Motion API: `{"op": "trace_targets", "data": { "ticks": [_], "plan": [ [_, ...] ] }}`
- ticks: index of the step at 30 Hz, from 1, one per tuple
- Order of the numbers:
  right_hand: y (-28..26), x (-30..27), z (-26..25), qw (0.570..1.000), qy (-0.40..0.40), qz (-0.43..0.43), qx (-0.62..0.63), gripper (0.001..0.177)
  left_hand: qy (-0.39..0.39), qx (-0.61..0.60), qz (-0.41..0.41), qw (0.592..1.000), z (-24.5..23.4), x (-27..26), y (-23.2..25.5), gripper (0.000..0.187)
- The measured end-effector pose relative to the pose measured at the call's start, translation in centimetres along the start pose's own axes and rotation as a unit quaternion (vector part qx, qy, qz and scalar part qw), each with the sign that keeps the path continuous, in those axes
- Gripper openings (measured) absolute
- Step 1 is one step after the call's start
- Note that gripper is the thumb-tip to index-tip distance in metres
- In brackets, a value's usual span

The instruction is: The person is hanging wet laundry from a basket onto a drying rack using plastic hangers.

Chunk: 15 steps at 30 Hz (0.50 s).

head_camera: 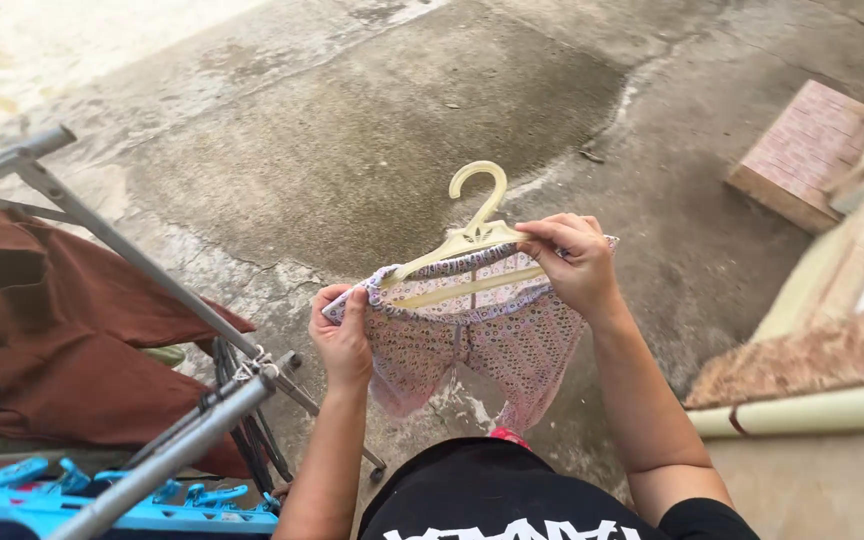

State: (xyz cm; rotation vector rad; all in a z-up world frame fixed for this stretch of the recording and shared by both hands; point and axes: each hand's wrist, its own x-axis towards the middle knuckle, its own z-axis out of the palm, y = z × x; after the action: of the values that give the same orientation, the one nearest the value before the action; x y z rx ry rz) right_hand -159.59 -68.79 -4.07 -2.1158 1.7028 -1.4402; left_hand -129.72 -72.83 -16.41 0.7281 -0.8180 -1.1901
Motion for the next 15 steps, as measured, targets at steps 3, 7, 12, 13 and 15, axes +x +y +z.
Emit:
{"op": "trace_targets", "data": {
  "ticks": [3,7,12,13,15],
  "plan": [
    [4.6,4.8,2.6,0.997,-0.037,-0.046,0.043,0.023,0.065,0.016,0.058,0.996,0.1,1.7,-2.6,0.013],
    [8.6,12.9,7.8,0.984,-0.080,-0.121,0.100,0.024,0.098,-0.003,0.113,0.989,-0.1,5.5,-3.6,0.019],
    [12.6,22.4,14.3,0.963,-0.122,-0.188,0.152,0.022,0.133,0.104,0.169,0.971,-0.1,12.0,-5.7,0.026],
    [13.4,24.2,16.1,0.956,-0.130,-0.203,0.165,0.022,0.149,0.107,0.183,0.966,0.2,13.6,-6.2,0.026],
    [14.8,27.5,19.4,0.943,-0.170,-0.222,0.179,0.022,0.218,0.144,0.198,0.945,0.7,16.3,-7.3,0.024]
  ]
}}
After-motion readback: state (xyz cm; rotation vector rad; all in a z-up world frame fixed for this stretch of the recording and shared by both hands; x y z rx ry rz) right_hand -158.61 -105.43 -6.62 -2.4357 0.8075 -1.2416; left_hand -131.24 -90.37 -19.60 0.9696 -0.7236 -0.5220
